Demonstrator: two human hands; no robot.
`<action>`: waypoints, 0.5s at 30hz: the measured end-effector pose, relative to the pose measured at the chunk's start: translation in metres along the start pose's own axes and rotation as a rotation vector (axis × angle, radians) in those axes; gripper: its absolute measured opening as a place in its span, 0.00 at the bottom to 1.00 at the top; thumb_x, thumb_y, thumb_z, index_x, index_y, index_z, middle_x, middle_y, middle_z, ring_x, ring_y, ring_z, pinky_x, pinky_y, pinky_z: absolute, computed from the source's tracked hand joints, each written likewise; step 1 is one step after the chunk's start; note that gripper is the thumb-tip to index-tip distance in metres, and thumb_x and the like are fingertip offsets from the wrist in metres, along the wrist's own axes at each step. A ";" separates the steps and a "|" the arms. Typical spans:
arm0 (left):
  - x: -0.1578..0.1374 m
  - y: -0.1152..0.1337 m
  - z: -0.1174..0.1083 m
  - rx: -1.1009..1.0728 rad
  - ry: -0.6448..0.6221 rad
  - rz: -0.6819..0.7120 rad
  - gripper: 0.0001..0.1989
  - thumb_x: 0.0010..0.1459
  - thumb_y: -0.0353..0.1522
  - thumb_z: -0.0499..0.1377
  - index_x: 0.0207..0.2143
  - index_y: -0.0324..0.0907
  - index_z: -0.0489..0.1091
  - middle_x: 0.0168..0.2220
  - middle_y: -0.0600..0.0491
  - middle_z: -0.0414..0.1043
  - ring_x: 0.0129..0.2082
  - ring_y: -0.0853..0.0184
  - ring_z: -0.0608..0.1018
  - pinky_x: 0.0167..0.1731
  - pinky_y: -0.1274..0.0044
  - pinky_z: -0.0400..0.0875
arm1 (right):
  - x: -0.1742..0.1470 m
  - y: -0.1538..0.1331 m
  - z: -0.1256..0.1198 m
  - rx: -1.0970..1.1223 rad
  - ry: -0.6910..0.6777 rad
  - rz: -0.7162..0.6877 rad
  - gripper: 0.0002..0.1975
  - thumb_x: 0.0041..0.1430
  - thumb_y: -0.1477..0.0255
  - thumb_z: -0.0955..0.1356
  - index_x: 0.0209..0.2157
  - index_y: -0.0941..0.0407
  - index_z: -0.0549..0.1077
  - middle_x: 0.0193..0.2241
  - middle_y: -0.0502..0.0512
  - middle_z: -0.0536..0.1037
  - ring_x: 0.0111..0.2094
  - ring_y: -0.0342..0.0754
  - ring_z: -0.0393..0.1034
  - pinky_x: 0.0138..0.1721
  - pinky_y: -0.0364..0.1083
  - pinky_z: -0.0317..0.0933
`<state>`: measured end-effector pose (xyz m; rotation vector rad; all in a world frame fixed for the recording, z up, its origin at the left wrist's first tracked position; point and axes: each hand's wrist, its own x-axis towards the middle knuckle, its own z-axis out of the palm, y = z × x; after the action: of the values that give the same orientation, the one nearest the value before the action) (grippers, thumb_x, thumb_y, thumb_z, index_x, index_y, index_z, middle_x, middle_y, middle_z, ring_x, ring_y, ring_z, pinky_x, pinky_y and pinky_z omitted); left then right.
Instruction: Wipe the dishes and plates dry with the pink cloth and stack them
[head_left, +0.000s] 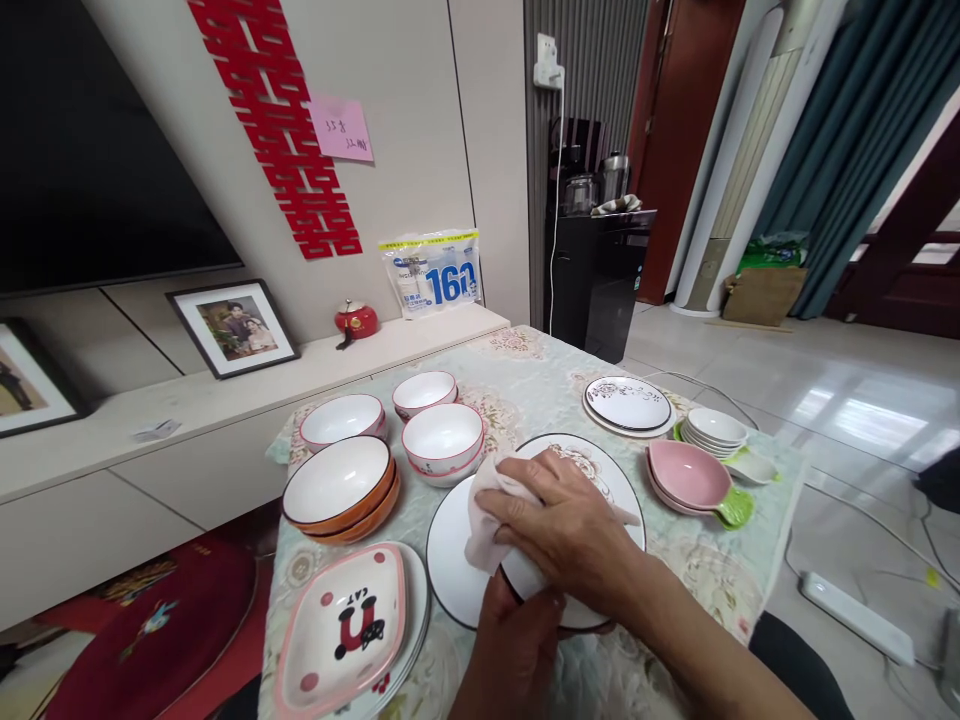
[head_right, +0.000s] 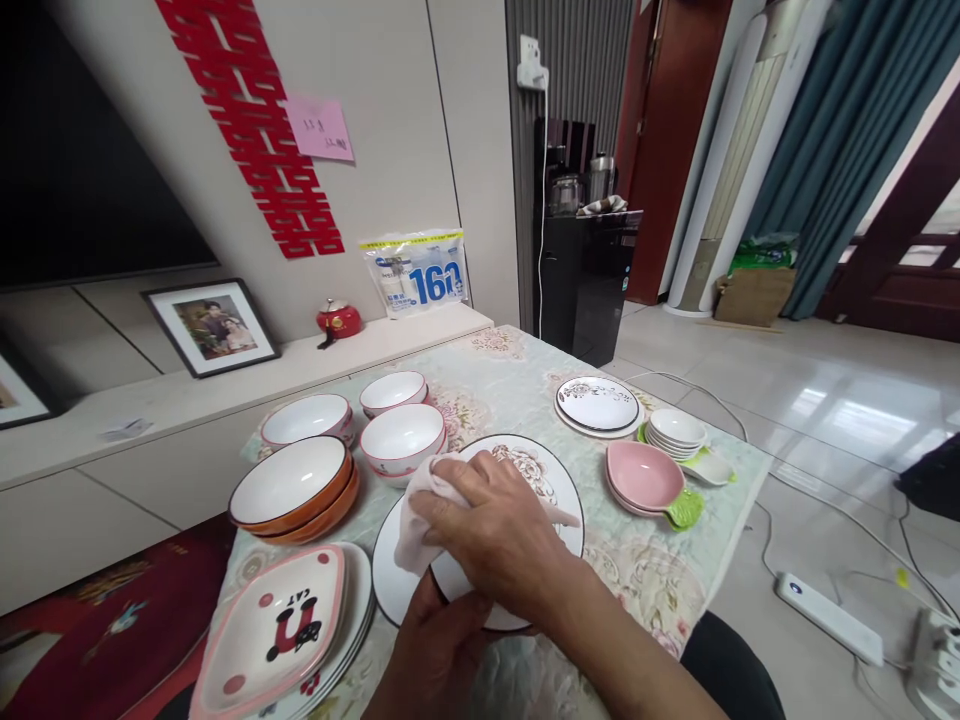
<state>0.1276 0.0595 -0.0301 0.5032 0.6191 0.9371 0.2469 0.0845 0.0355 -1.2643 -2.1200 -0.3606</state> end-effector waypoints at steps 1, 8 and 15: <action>-0.001 0.000 0.000 0.007 -0.001 -0.004 0.39 0.41 0.24 0.68 0.59 0.47 0.66 0.41 0.48 0.82 0.41 0.51 0.83 0.38 0.62 0.79 | 0.000 0.002 -0.001 -0.027 0.022 0.022 0.13 0.68 0.70 0.65 0.50 0.50 0.75 0.52 0.60 0.75 0.43 0.55 0.67 0.44 0.55 0.66; -0.004 -0.001 0.004 0.006 0.053 0.049 0.37 0.43 0.29 0.69 0.58 0.44 0.69 0.39 0.46 0.83 0.44 0.49 0.82 0.39 0.63 0.79 | -0.010 0.046 -0.006 -0.185 0.122 0.389 0.15 0.69 0.66 0.63 0.49 0.56 0.76 0.41 0.63 0.76 0.43 0.55 0.72 0.42 0.52 0.66; 0.001 0.009 0.003 -0.056 0.146 0.157 0.36 0.44 0.30 0.71 0.58 0.47 0.70 0.44 0.46 0.83 0.43 0.51 0.82 0.43 0.61 0.78 | -0.015 0.064 -0.017 0.062 -0.069 0.675 0.19 0.67 0.58 0.62 0.27 0.54 0.72 0.24 0.51 0.73 0.28 0.48 0.68 0.30 0.45 0.55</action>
<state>0.1253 0.0646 -0.0222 0.4409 0.6899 1.1442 0.3138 0.0969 0.0335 -1.8664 -1.6075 0.0440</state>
